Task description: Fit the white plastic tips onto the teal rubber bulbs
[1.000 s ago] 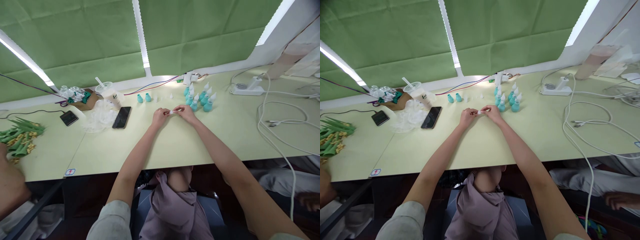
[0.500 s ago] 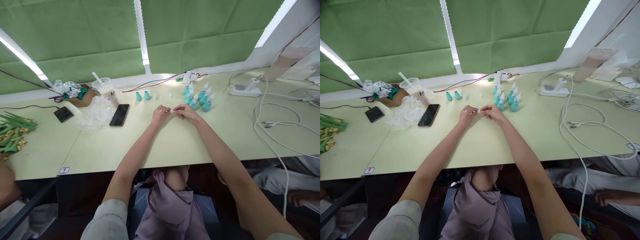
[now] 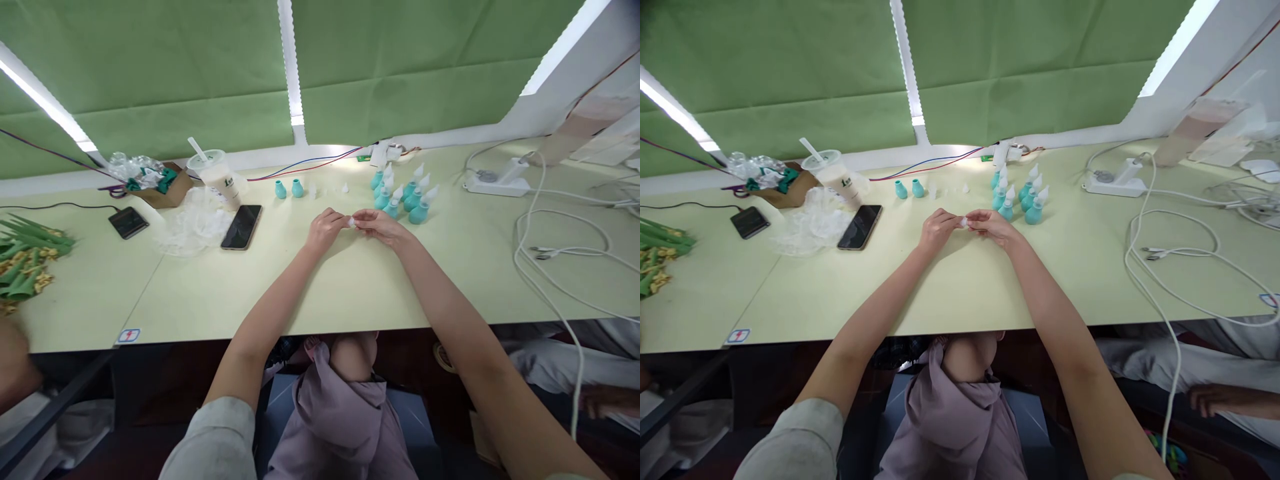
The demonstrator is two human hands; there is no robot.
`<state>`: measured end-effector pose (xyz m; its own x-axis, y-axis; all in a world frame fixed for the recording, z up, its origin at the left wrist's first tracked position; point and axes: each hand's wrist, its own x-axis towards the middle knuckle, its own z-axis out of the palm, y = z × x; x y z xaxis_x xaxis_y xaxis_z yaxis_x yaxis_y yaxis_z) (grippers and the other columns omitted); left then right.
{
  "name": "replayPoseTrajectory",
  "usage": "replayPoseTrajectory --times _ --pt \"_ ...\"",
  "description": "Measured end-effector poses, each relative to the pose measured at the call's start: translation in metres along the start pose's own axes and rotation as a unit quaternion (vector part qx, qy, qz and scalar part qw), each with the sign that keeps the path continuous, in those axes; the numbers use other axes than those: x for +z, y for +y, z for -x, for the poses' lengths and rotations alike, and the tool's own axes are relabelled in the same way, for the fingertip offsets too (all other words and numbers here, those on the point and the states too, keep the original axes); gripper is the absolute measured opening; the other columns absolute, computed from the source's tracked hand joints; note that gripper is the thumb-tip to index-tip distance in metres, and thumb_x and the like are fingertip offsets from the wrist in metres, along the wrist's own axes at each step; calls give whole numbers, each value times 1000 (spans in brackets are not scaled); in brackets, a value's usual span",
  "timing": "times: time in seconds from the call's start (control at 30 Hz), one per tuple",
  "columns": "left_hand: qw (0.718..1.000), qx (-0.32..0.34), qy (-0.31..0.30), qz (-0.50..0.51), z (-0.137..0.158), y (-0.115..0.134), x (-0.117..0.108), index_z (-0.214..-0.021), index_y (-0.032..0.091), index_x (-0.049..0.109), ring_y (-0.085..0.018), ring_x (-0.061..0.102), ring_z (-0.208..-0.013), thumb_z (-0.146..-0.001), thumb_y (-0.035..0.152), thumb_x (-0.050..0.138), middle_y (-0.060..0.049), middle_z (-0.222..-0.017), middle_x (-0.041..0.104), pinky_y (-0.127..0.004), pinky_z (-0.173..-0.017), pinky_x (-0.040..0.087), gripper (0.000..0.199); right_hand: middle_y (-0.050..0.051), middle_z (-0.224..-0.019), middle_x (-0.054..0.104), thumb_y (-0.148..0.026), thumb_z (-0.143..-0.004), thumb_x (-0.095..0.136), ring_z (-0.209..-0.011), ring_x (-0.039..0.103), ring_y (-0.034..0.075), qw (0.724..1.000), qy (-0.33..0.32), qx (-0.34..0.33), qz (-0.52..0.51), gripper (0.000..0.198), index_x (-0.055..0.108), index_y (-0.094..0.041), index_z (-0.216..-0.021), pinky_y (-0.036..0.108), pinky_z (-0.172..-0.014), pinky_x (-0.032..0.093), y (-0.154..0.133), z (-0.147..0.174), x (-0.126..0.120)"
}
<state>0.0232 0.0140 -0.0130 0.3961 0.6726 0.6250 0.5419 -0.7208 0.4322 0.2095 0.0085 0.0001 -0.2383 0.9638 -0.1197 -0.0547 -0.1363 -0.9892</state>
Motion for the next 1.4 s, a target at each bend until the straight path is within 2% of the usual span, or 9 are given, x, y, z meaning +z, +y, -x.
replayPoseTrajectory --times 0.1,0.27,0.6,0.8,0.93,1.07,1.2,1.4 --pt "1000 -8 -1 13 0 2 -1 -86 23 70 -17 56 -80 -90 42 42 -8 -83 69 -30 -73 44 34 4 -87 70 -29 -52 83 -74 64 12 999 -28 8 -23 42 71 -20 -91 21 -60 50 -1 1 -1" --pt "1000 -2 -17 5 0 5 -2 -86 22 70 -18 56 -79 -90 41 41 -9 -84 70 -30 -72 44 35 6 -82 71 -26 -52 83 -76 66 14 999 -38 21 -27 34 73 -17 -84 24 -70 55 0 1 -5" --pt "1000 14 -13 -6 1 1 1 -85 22 70 -17 56 -76 -92 39 36 -8 -81 70 -31 -70 44 39 4 -74 71 -18 -51 83 -73 66 14 998 -14 48 -44 22 73 -17 -70 23 -67 56 3 -3 -1" --pt "1000 27 5 -16 1 2 -1 -81 21 70 -16 56 -74 -93 39 34 -8 -77 69 -29 -67 45 42 2 -69 70 -17 -49 84 -68 66 12 996 -4 44 -72 22 72 -17 -67 20 -69 55 3 -1 4" --pt "996 59 37 -51 1 -1 -1 -78 20 69 -14 56 -69 -94 35 35 -6 -72 69 -27 -64 44 41 1 -68 70 -18 -50 84 -66 65 10 996 5 34 -86 21 72 -17 -68 19 -70 55 -1 3 10" --pt "988 91 78 -93 1 -3 1 -76 19 68 -12 54 -65 -93 31 39 -4 -67 68 -25 -60 43 36 0 -68 70 -12 -52 83 -65 65 8 991 17 53 -125 20 72 -16 -69 15 -68 55 -3 5 15" --pt "980 115 100 -128 0 -3 0 -77 20 68 -11 53 -62 -93 28 42 -2 -64 66 -23 -56 41 32 1 -70 70 -6 -60 77 -66 65 8 986 25 69 -152 15 72 -16 -70 15 -69 55 -1 4 17" --pt "976 141 69 -149 0 1 -4 -78 20 67 -11 53 -65 -94 28 38 -3 -68 65 -24 -59 41 33 2 -73 70 -3 -65 73 -68 65 8 984 -3 75 -160 13 71 -14 -73 15 -72 55 2 2 11"
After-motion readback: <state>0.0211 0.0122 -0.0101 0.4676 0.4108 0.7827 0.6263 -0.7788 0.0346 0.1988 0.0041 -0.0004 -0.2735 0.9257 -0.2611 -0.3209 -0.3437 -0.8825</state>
